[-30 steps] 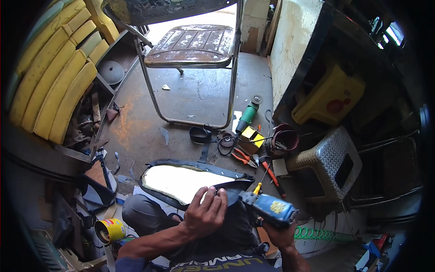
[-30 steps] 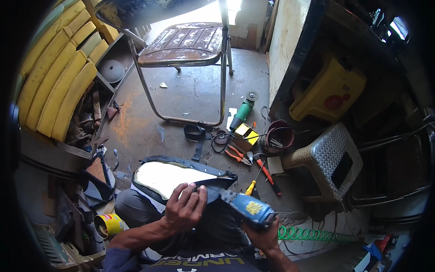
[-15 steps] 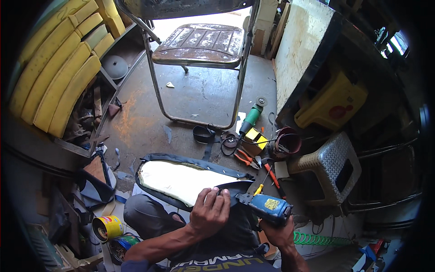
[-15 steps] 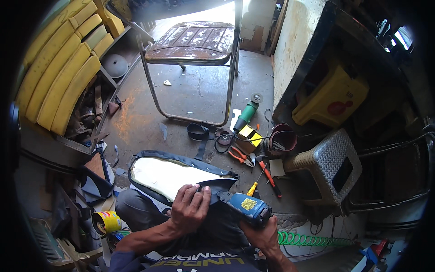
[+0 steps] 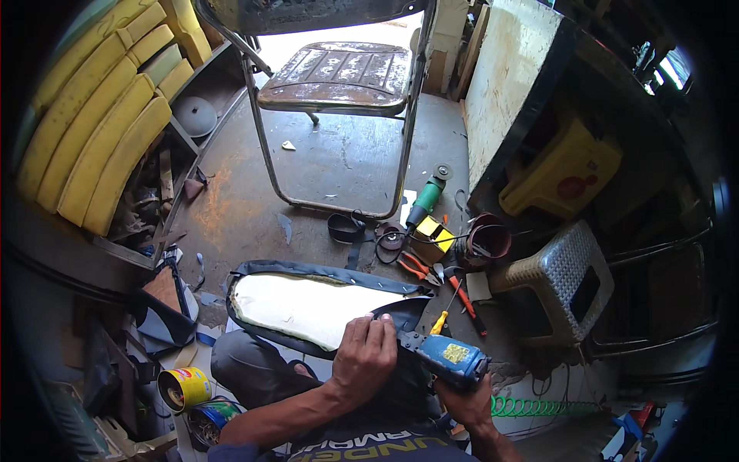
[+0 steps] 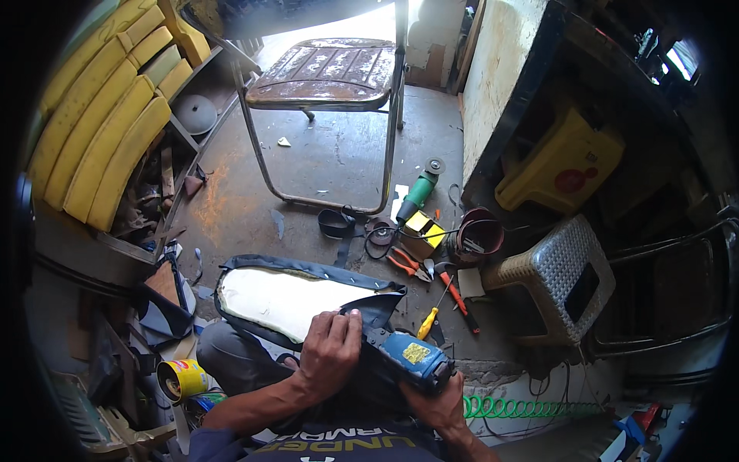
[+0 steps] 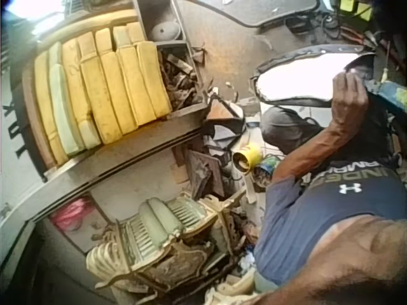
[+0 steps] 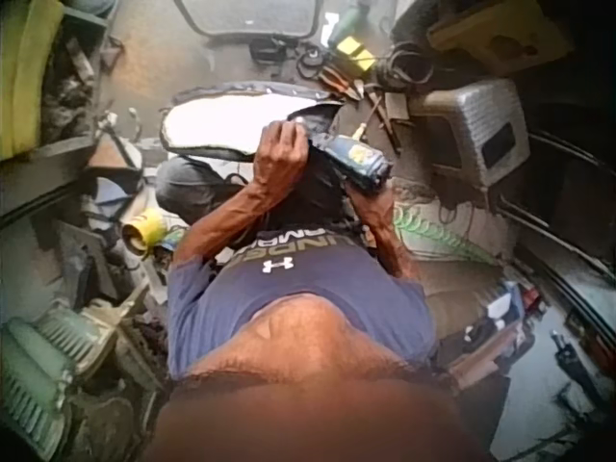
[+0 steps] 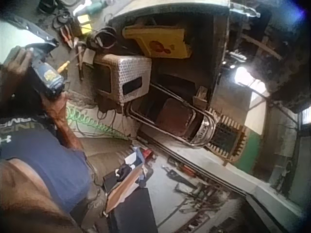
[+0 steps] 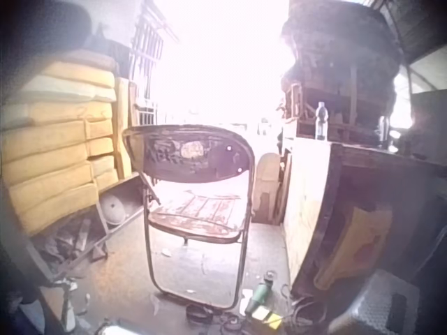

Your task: The person attaches a new fabric cover to a foam seat using a pneumatic stapler, trims away the excess material with scissors, and then smooths a metal edge using an angle grinder.

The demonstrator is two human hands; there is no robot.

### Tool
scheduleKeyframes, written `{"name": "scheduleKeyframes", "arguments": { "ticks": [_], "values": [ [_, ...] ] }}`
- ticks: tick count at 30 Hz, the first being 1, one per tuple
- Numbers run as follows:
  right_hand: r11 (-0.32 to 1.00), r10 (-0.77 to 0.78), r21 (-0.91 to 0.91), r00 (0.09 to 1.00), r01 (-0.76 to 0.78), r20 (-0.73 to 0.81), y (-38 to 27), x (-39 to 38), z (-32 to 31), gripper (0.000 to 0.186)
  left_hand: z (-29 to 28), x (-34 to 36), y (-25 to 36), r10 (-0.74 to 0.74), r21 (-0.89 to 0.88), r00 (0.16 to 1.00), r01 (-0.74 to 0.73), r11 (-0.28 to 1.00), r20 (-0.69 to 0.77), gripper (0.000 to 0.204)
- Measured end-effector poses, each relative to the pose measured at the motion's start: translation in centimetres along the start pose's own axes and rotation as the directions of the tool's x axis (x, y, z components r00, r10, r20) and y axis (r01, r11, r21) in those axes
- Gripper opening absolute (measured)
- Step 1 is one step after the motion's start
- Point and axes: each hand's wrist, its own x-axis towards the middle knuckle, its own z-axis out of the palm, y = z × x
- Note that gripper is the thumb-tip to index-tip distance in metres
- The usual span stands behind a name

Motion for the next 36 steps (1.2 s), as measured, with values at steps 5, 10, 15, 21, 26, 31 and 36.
{"name": "scheduleKeyframes", "arguments": {
  "ticks": [5,10,15,21,26,31,36],
  "values": [
    [0.999,0.022,-0.046,1.000,-0.021,0.020,-0.6,0.4,0.3,0.038,0.2,0.0,0.1,-0.074,-0.022,0.997,0.074,0.997,0.006,0.028],
    [0.995,0.077,0.067,0.997,-0.077,0.005,2.1,0.8,-0.8,0.048,0.4,-0.2,-0.5,-0.100,-0.081,0.995,0.100,0.992,-0.003,0.025],
    [0.980,0.108,-0.141,0.972,-0.139,-0.209,10.8,4.7,-2.3,0.030,-1.2,0.8,-1.1,-0.244,-0.275,0.963,0.267,0.924,0.114,0.053],
    [0.762,0.283,-0.502,0.908,-0.409,-0.310,27.8,5.2,1.0,0.046,-5.9,2.3,-4.0,0.224,-0.569,0.852,0.102,0.816,0.474,0.065],
    [0.753,0.399,-0.421,0.859,-0.506,-0.320,30.3,4.2,2.6,0.043,-3.8,3.7,-8.4,0.471,-0.734,0.826,-0.108,0.670,0.308,0.048],
    [0.787,0.360,-0.420,0.889,-0.453,-0.283,31.0,4.3,3.8,0.046,-0.3,4.1,-5.9,0.299,-0.588,0.947,-0.177,0.789,0.116,0.028],
    [0.743,0.503,-0.374,0.832,-0.555,-0.234,29.2,6.6,2.6,0.047,1.3,4.0,-2.1,0.050,-0.449,0.999,-0.048,0.892,-0.006,0.023]
  ]
}}
